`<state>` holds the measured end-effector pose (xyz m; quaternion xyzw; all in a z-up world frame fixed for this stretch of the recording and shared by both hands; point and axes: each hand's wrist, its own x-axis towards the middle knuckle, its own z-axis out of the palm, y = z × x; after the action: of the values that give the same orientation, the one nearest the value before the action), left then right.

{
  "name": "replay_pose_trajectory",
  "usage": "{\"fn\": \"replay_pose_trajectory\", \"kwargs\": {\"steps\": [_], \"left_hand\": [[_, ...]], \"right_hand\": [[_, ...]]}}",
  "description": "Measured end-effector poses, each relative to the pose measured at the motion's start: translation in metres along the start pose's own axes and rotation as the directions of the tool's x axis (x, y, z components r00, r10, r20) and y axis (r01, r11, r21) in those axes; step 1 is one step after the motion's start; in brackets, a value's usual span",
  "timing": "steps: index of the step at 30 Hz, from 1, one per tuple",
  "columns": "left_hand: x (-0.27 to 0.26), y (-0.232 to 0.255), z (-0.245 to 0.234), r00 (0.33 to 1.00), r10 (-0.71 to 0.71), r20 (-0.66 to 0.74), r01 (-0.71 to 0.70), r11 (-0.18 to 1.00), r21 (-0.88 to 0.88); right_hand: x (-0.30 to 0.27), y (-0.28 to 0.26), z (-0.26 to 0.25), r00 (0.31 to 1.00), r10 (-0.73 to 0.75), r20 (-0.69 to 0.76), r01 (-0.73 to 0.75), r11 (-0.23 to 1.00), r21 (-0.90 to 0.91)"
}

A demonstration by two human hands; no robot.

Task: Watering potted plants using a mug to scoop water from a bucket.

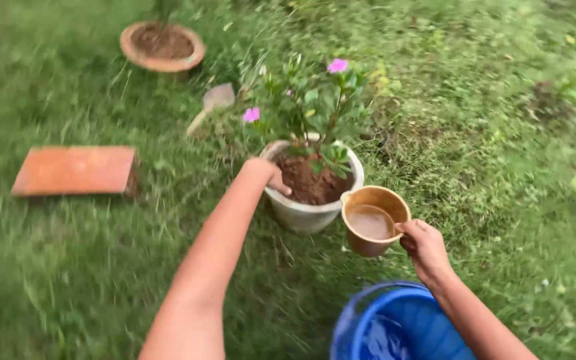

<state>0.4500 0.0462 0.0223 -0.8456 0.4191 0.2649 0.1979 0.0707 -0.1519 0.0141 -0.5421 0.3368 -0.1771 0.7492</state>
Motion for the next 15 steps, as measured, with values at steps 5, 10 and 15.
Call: {"fn": "replay_pose_trajectory", "kwargs": {"steps": [5,10,15], "left_hand": [[0.085,-0.031,0.02,0.997,0.058,0.053,-0.051,0.992,-0.115],[0.113,-0.027,0.027,0.973,-0.098,-0.209,0.036,0.959,-0.282],[0.154,-0.021,0.074,0.78,-0.367,-0.507,0.019,0.824,-0.567]], "right_hand": [[0.007,0.002,0.048,0.994,-0.035,-0.106,0.029,0.998,-0.057],[0.016,-0.011,0.089,0.987,-0.029,-0.158,0.017,0.997,-0.079],[0.016,-0.015,0.116,0.983,-0.065,-0.174,0.064,0.998,-0.01]]}}
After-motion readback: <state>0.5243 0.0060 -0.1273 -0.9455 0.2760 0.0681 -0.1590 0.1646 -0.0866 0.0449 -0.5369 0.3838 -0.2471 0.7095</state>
